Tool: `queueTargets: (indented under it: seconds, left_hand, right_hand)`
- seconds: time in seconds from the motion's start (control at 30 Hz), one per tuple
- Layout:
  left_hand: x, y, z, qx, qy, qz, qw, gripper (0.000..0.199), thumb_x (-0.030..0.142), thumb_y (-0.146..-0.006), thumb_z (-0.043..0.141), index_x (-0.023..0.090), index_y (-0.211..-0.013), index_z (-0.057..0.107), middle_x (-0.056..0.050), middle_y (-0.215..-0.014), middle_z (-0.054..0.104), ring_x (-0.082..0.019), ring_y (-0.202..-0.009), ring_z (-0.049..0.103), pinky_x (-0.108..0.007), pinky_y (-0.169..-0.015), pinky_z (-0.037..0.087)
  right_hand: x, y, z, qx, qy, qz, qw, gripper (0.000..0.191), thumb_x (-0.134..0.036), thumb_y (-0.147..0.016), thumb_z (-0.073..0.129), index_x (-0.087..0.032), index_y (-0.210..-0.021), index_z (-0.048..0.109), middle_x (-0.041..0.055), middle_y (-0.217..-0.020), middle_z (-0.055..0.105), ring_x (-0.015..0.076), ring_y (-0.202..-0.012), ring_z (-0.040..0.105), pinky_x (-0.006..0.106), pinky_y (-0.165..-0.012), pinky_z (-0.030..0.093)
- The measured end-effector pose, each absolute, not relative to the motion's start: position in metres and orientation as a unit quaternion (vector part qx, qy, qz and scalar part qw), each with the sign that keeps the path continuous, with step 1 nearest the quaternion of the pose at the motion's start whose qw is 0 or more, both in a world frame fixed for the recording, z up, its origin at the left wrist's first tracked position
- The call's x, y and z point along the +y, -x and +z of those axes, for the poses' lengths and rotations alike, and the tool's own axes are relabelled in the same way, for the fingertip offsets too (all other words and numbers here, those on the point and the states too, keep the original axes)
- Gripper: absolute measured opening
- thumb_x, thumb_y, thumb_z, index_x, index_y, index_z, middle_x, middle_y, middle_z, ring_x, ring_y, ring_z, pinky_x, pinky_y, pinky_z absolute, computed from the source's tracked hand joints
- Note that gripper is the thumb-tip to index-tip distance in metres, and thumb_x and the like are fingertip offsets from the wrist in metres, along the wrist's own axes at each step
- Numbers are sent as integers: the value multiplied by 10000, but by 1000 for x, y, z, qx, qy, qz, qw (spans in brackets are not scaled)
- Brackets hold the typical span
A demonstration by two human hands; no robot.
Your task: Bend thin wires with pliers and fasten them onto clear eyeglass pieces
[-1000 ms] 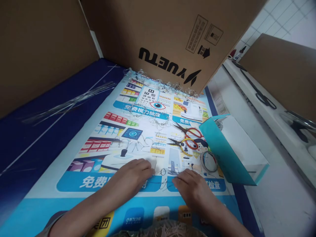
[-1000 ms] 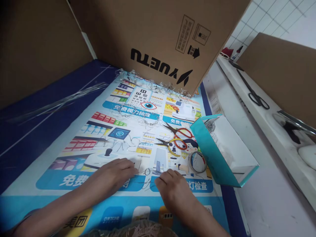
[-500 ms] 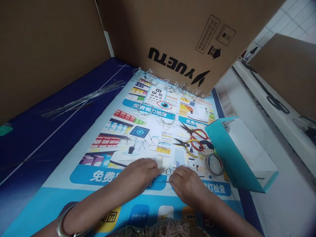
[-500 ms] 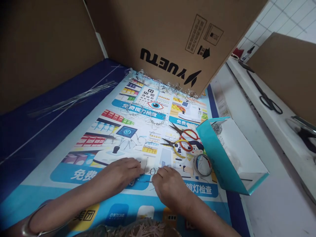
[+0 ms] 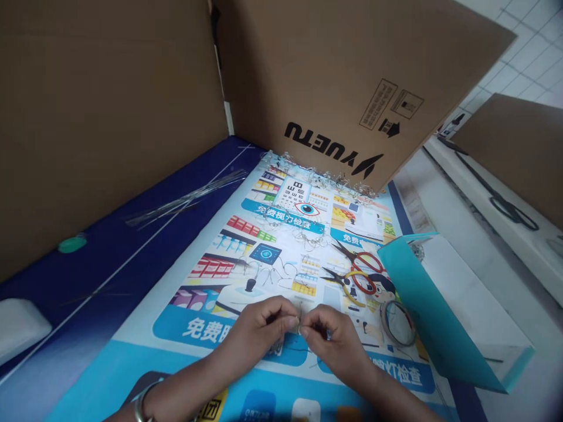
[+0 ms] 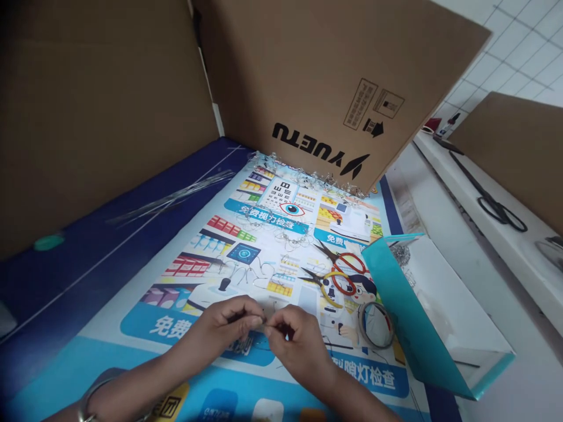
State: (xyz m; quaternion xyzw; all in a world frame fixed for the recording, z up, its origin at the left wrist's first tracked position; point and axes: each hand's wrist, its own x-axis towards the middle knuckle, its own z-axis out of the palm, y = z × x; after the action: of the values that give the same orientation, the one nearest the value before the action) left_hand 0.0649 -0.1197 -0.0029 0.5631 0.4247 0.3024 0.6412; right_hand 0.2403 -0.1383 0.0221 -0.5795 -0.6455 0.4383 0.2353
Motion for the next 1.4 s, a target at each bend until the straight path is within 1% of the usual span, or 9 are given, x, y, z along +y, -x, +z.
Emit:
queueTargets:
  seconds: [0.1, 0.2, 0.3, 0.47, 0.6, 0.7, 1.0, 1.2, 1.4]
  left_hand:
    - [-120, -65, -4, 427, -539, 323, 650, 188, 312, -835, 488, 152, -746, 531, 44, -557, 470, -90, -519, 420, -190, -504, 332]
    - [-122, -68, -5, 421, -527, 337, 657, 213, 342, -853, 460, 161, -745, 493, 58, -547, 406, -83, -504, 366, -189, -488, 303]
    - [-122, -68, -4, 409, -537, 352, 648, 215, 340, -855, 454, 164, -733, 472, 55, -588, 363, -86, -543, 336, -190, -504, 284]
    - [-115, -64, 2, 404, -586, 322, 624, 185, 283, -849, 446, 165, -707, 448, 46, -628, 368, -94, -585, 329, -198, -537, 284]
    - [-115, -63, 2, 422, -609, 301, 600, 133, 216, -828, 437, 165, -707, 456, 48, -618, 376, -96, -583, 333, -198, -534, 282]
    - [-117, -65, 0, 431, -613, 294, 593, 139, 221, -827, 428, 166, -703, 460, 47, -611, 394, -96, -575, 347, -197, -529, 291]
    - [-120, -67, -5, 464, -650, 296, 525, 167, 257, -834, 427, 179, -688, 451, 47, -581, 421, -105, -547, 369, -199, -504, 269]
    - [-120, -67, -3, 462, -671, 291, 502, 167, 235, -841, 422, 183, -684, 445, 37, -613, 461, -114, -580, 417, -199, -529, 285]
    - [-122, -67, -3, 460, -681, 286, 493, 167, 214, -851, 408, 185, -688, 429, 31, -643, 476, -120, -606, 432, -207, -558, 300]
  right_hand:
    - [-135, -236, 21, -625, 569, 471, 251, 76, -191, -739, 536, -160, -670, 541, -25, -617, 507, 85, -562, 431, 189, -512, 345]
    - [-134, -234, 19, -601, 555, 510, 265, 100, -210, -747, 537, -156, -662, 531, -27, -604, 485, 84, -560, 411, 194, -511, 337]
    - [-134, -236, 18, -573, 533, 556, 280, 122, -232, -755, 544, -151, -665, 531, -33, -594, 460, 78, -548, 380, 197, -498, 312]
    - [-131, -244, 14, -515, 518, 618, 290, 139, -264, -757, 575, -145, -690, 552, -39, -584, 456, 68, -529, 355, 196, -487, 275]
    - [-127, -247, 16, -521, 495, 641, 270, 187, -314, -779, 570, -139, -715, 578, -20, -610, 510, 77, -550, 415, 205, -515, 303]
    - [-124, -245, 19, -533, 477, 644, 272, 247, -371, -804, 544, -136, -737, 585, -5, -644, 539, 87, -585, 465, 211, -548, 337]
    - [-124, -239, 11, -511, 485, 658, 265, 290, -429, -740, 609, -153, -726, 521, -43, -581, 482, 68, -504, 441, 188, -477, 329]
    - [-123, -240, 9, -552, 488, 621, 268, 225, -363, -750, 605, -149, -726, 541, -42, -607, 457, 61, -532, 360, 186, -488, 287]
    - [-125, -238, 12, -572, 511, 578, 278, 164, -294, -741, 608, -150, -705, 539, -34, -612, 470, 77, -561, 383, 200, -511, 305]
